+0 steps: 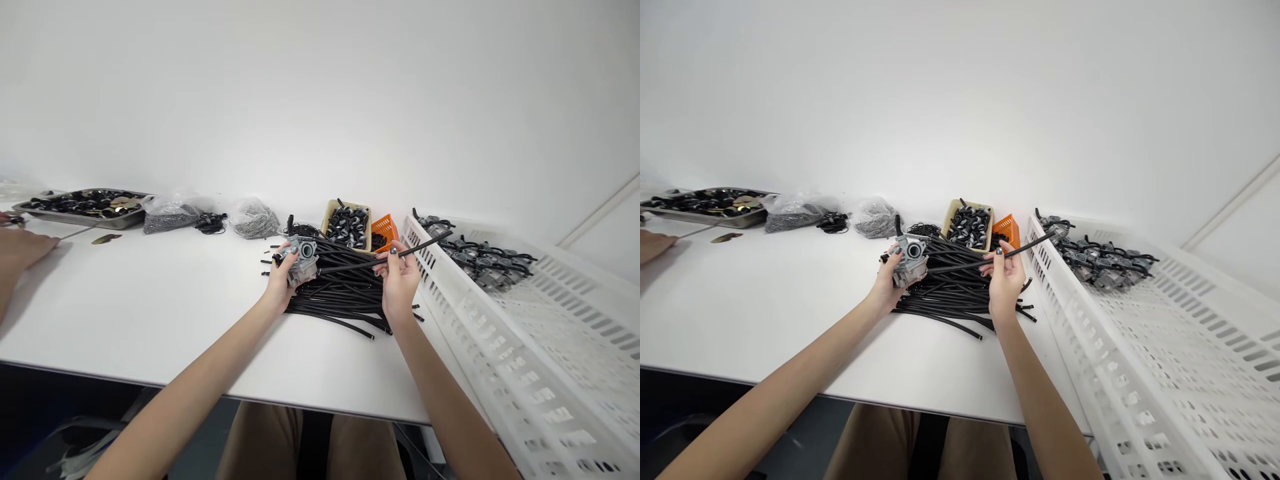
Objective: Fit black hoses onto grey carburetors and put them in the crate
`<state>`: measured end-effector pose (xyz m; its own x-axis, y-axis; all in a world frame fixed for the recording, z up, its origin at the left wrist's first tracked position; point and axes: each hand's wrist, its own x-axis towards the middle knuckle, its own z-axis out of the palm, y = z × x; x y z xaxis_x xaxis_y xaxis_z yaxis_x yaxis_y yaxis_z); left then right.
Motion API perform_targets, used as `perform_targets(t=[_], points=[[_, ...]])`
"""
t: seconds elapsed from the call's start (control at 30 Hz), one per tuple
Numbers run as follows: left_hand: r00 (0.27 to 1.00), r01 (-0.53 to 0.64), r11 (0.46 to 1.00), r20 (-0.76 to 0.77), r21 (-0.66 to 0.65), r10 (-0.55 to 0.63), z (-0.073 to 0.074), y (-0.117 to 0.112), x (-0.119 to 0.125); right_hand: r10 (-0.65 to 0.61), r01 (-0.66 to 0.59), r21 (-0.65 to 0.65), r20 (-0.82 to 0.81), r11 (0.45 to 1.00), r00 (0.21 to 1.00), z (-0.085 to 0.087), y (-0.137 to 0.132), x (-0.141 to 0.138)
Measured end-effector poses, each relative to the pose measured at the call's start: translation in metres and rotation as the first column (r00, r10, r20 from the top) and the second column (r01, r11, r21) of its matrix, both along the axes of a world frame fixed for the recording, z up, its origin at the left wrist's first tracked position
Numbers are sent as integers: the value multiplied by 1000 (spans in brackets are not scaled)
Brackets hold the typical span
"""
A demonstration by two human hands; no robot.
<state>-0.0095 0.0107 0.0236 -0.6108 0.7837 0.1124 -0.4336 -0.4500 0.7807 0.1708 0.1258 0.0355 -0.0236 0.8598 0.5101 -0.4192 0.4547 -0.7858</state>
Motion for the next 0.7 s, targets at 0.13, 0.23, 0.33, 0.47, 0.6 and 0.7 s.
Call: perform_targets(t=[0.13,0.23,0.33,0.47,0.6,0.7], points=[[999,-32,999,-10,-32,32,0,0,-1,47,-47,-8,26,999,999,-6,-2,-3],[999,-31,999,-14,-41,31,-3,1,-1,73,-72,-18,26,997,997,-6,-1,-4],[999,-23,999,-35,-39,21,-4,1,0,157,-156,-27,63,987,986,-5,-4,-7],[997,-23,999,-75,-25,21,-4,1,2,339,-327,-93,221,941,914,-10,-16,-17],[984,-71,997,-161,23,74,-5,3,4,465,-438,-159,324,885,824,-19,-30,-29],[975,-65,997,-209,49,73,-7,4,4,522,-483,-197,352,853,777,-24,-35,-32]])
